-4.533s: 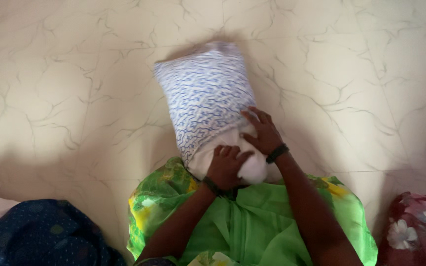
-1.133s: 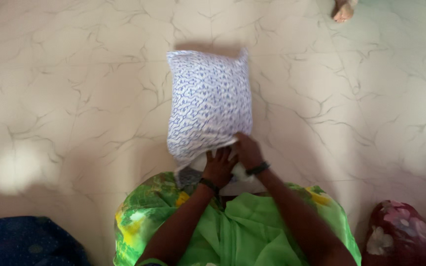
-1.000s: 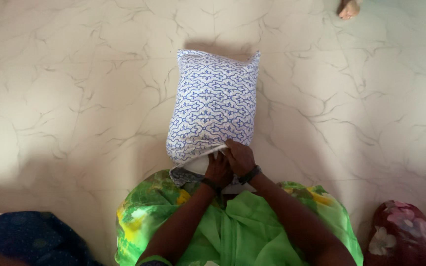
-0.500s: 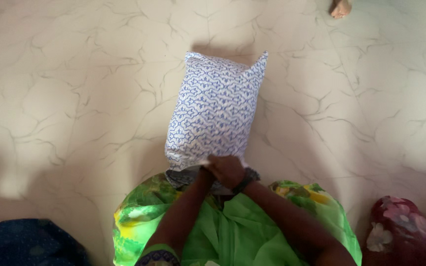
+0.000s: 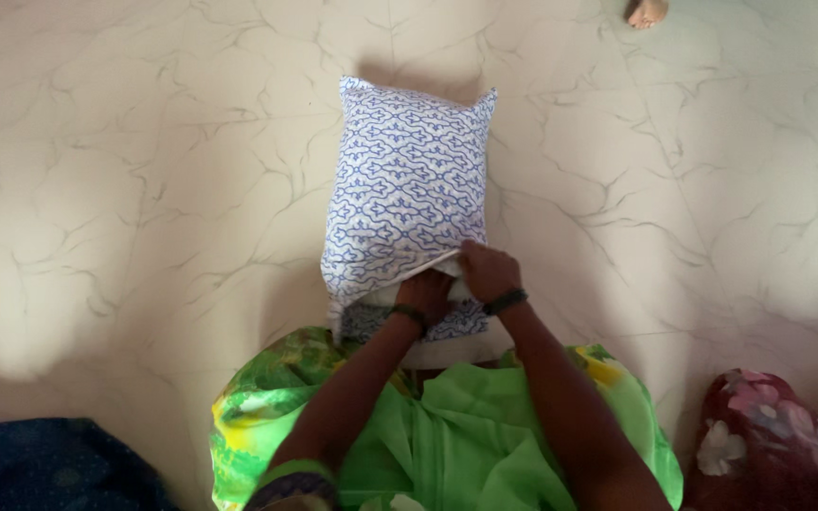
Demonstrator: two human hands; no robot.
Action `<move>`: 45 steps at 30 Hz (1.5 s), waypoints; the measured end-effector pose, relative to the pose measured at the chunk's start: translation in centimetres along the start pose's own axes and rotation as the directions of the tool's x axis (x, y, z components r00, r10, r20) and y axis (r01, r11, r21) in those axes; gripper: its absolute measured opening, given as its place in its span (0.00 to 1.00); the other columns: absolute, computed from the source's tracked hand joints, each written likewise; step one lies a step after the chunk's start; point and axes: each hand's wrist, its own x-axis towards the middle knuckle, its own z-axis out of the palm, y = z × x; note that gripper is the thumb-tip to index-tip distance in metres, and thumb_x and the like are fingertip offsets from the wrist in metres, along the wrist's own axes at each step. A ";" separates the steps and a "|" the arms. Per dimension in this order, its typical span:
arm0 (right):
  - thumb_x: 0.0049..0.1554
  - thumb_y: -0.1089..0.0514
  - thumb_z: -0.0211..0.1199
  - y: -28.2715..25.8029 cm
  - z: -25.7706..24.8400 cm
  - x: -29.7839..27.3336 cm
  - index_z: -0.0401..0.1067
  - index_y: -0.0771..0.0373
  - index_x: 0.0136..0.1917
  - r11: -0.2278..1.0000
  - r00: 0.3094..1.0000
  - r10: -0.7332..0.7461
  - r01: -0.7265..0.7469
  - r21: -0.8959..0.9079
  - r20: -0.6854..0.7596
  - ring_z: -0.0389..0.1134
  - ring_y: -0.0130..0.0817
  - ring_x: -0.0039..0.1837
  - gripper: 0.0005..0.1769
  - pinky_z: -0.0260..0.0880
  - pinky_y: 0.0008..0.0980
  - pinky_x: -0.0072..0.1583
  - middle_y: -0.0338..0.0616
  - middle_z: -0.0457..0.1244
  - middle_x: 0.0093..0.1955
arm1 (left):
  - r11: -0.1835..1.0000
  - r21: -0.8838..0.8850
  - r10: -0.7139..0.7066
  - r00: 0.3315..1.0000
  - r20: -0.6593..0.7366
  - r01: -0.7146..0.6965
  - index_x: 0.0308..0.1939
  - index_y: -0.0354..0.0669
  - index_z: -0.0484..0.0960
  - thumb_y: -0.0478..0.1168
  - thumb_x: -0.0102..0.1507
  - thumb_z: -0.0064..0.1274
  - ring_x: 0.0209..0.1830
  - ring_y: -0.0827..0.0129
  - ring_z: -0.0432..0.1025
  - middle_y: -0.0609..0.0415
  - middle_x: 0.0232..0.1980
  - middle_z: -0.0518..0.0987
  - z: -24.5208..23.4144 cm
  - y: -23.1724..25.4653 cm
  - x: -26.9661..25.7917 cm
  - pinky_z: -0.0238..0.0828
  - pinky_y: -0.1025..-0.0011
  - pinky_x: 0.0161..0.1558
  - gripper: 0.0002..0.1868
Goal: The person sits on the floor and puts pillowcases on three pillows one by one. They first smooth a pink patterned pillowcase, then insert a white pillow into a green checkered case, and finally insert another white pillow into a blue patterned case, smoothing each one after insertion.
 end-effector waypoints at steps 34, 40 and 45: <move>0.54 0.56 0.62 2.7 -0.7 -0.6 0.63 0.58 0.48 0.887 0.966 0.241 -0.181 0.425 -0.092 0.71 0.52 0.39 0.12 0.69 0.48 0.42 0.50 0.66 0.34 | 0.988 -0.154 -0.048 0.984 -0.174 0.021 0.48 0.43 0.75 0.43 0.69 0.46 0.47 0.51 0.75 0.44 0.47 0.77 -1.4 -4.3 -6.9 0.73 0.51 0.50 0.09; 0.52 0.51 0.64 1.7 -2.4 -1.2 0.65 0.56 0.50 0.949 0.952 0.305 -0.307 -0.067 -0.040 0.71 0.58 0.45 0.15 0.69 0.57 0.43 0.49 0.70 0.44 | 0.971 -0.231 -0.016 0.949 -0.316 -0.061 0.66 0.49 0.72 0.42 0.58 0.53 0.56 0.43 0.73 0.41 0.61 0.76 3.4 -5.0 -6.4 0.68 0.46 0.56 0.31; 0.54 0.41 0.61 3.5 0.2 -1.2 0.69 0.57 0.56 0.795 0.820 0.550 -0.456 -0.400 0.158 0.73 0.54 0.51 0.23 0.73 0.53 0.48 0.51 0.70 0.48 | 0.957 -0.195 -0.210 0.977 0.040 0.214 0.70 0.48 0.69 0.52 0.64 0.52 0.66 0.43 0.67 0.40 0.70 0.70 6.7 -6.5 -5.2 0.64 0.45 0.64 0.31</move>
